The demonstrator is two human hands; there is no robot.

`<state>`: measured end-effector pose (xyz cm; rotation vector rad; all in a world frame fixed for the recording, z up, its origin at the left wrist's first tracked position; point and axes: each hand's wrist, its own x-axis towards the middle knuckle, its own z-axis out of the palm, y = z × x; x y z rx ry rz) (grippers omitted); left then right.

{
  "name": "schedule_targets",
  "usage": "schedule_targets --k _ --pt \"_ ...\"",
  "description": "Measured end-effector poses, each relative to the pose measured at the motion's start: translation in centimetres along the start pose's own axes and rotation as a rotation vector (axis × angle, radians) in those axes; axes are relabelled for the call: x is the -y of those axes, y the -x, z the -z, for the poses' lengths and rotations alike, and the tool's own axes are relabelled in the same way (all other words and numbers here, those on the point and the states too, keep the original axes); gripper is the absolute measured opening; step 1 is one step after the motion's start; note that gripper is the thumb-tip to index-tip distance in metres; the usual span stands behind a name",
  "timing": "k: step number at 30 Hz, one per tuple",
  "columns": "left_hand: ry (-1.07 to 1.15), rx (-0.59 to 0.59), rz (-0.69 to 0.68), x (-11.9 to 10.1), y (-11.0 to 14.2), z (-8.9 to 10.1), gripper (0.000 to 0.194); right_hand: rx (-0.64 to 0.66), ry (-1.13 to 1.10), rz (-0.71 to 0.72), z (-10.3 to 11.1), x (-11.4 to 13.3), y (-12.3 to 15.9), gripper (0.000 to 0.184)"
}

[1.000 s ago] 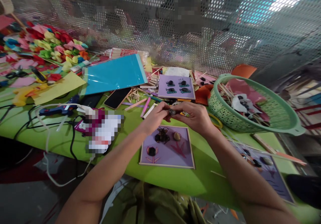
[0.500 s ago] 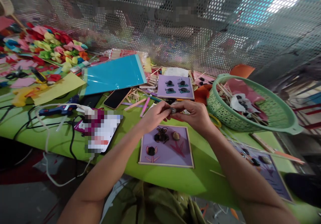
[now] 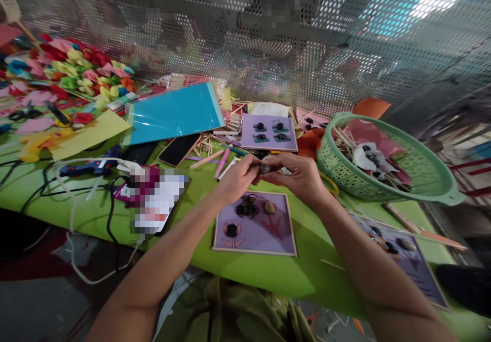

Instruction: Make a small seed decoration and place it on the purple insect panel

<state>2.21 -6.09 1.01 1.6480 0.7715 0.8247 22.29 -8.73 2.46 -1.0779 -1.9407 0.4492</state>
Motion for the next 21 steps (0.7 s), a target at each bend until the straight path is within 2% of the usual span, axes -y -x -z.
schedule_targets --k 8,14,21 --pt "0.04 -0.016 0.001 -0.07 0.16 -0.13 0.014 -0.009 -0.021 0.002 -0.06 -0.07 -0.02 0.016" --pt "0.287 0.05 0.073 0.33 -0.25 0.19 0.014 -0.003 -0.002 0.02 -0.07 -0.15 0.0 0.017" --pt "0.37 0.053 0.127 0.38 -0.23 0.1 0.017 0.014 0.098 0.079 -0.21 -0.03 0.13 0.016"
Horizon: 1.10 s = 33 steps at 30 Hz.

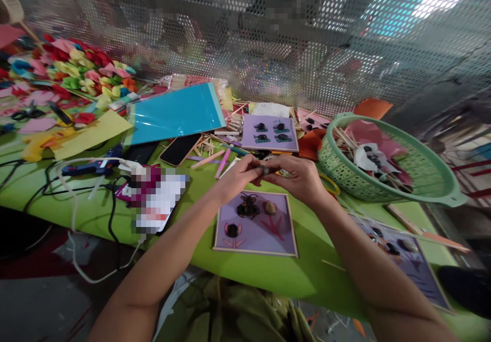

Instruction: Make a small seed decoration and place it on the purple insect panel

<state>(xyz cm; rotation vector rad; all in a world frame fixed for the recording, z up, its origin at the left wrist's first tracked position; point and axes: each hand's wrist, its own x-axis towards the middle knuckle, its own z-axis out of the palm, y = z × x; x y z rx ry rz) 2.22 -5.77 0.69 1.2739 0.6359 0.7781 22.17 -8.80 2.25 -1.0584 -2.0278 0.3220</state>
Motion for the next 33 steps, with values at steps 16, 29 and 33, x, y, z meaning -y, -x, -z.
schedule_targets --k 16,29,33 --pt "-0.012 -0.016 0.009 -0.55 0.21 -0.04 0.005 0.001 -0.032 -0.012 0.14 0.08 -0.05 0.019" --pt "-0.036 -0.033 -0.008 -0.24 0.07 -0.07 0.009 0.004 -0.029 -0.044 0.18 0.03 -0.02 0.016" --pt "-0.037 -0.052 -0.024 -0.31 0.06 -0.27 0.008 -0.003 -0.042 -0.033 0.15 0.1 -0.04 0.017"
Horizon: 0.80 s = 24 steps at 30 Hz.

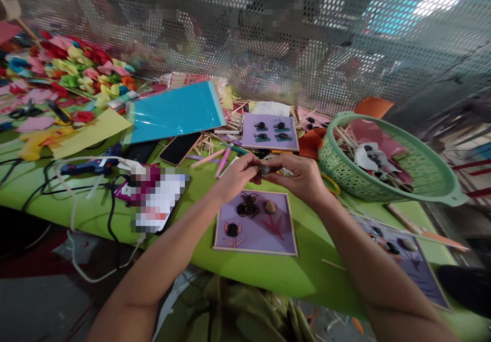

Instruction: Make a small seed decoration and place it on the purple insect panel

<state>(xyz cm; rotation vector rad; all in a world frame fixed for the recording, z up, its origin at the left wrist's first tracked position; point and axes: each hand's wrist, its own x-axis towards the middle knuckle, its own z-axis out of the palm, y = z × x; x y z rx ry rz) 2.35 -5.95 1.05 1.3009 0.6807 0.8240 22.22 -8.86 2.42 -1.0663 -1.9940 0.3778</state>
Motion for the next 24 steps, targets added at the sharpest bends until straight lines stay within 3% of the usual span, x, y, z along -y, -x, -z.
schedule_targets --k 13,24 --pt "-0.114 0.088 -0.026 -0.1 -0.1 0.9 0.017 -0.002 -0.095 -0.079 0.1 0.1 -0.1 0.017" --pt "-0.172 0.063 -0.05 0.1 -0.1 0.7 0.012 0.004 -0.068 -0.073 0.3 0.2 -0.1 0.017"
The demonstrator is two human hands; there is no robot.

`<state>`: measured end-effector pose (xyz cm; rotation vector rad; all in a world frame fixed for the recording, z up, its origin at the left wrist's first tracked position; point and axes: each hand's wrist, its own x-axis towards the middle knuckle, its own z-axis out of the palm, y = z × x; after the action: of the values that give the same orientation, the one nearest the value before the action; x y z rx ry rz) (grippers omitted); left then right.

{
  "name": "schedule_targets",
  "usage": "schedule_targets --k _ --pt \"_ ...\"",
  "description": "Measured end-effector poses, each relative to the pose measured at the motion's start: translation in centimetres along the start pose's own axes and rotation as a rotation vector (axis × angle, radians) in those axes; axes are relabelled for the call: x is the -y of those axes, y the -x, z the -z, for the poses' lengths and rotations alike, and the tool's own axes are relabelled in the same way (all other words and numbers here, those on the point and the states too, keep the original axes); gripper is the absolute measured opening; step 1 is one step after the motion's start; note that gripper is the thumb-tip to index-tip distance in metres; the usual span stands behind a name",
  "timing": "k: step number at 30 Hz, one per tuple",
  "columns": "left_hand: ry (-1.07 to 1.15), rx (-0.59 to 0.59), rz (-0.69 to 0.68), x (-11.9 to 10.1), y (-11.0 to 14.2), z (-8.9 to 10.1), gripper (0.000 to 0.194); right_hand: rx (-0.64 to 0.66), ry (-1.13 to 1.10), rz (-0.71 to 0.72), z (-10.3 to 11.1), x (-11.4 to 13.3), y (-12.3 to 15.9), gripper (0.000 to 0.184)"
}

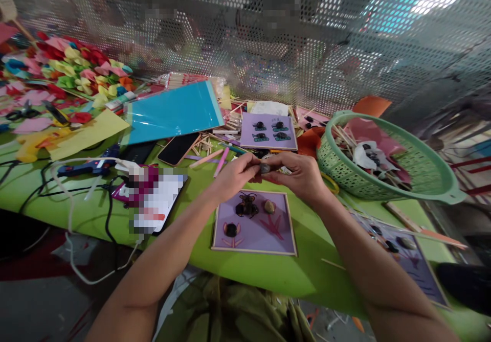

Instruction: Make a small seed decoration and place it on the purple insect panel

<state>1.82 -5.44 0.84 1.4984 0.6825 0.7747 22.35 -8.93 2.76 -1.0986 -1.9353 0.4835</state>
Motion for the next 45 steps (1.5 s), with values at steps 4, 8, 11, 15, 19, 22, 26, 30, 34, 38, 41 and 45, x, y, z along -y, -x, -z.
schedule_targets --k 4,8,11,15,19,22,26,30,34,38,41,45 --pt "0.009 -0.012 -0.008 0.0 0.1 -0.1 0.012 -0.008 0.01 -0.013 -0.1 -0.1 0.1 0.018" --pt "-0.009 -0.026 -0.011 -0.3 0.2 -0.3 0.011 -0.014 0.004 -0.005 -0.2 -0.2 0.0 0.017" --pt "-0.026 -0.035 -0.015 -0.5 0.3 -0.3 0.011 -0.015 -0.002 -0.009 -0.1 -0.1 0.0 0.017" --pt "-0.024 -0.025 -0.025 -0.5 0.3 -0.4 0.013 -0.019 -0.011 0.011 -0.1 -0.1 0.0 0.016" --pt "-0.013 -0.028 -0.04 -0.4 0.2 -0.4 0.014 -0.018 -0.013 0.007 -0.2 -0.2 0.0 0.017" --pt "0.0 -0.043 -0.037 -0.3 0.1 -0.5 0.013 -0.032 -0.009 0.002 -0.4 -0.1 0.0 0.017" --pt "-0.045 -0.1 -0.089 -0.1 -0.1 -0.6 0.008 -0.033 -0.082 -0.07 -0.8 0.2 -0.1 0.022" --pt "-0.182 -0.149 -0.158 0.2 -0.1 -0.5 0.009 0.012 -0.343 -0.193 -1.2 0.2 -0.3 0.044" --pt "-0.248 -0.147 -0.232 0.2 0.1 -0.6 0.009 0.036 -0.351 -0.357 -1.5 -0.3 -0.3 0.053" --pt "-0.208 -0.103 -0.252 0.0 0.2 -0.7 0.011 0.196 -0.376 -0.461 -1.7 -0.5 -0.2 0.072" --pt "-0.143 -0.07 -0.262 0.2 -0.1 -0.6 0.017 0.203 -0.471 -0.505 -1.9 -0.3 -0.2 0.068" --pt "-0.016 -0.069 -0.222 0.5 -0.4 -0.4 0.025 0.168 -0.484 -0.486 -2.3 0.0 -0.2 0.065"
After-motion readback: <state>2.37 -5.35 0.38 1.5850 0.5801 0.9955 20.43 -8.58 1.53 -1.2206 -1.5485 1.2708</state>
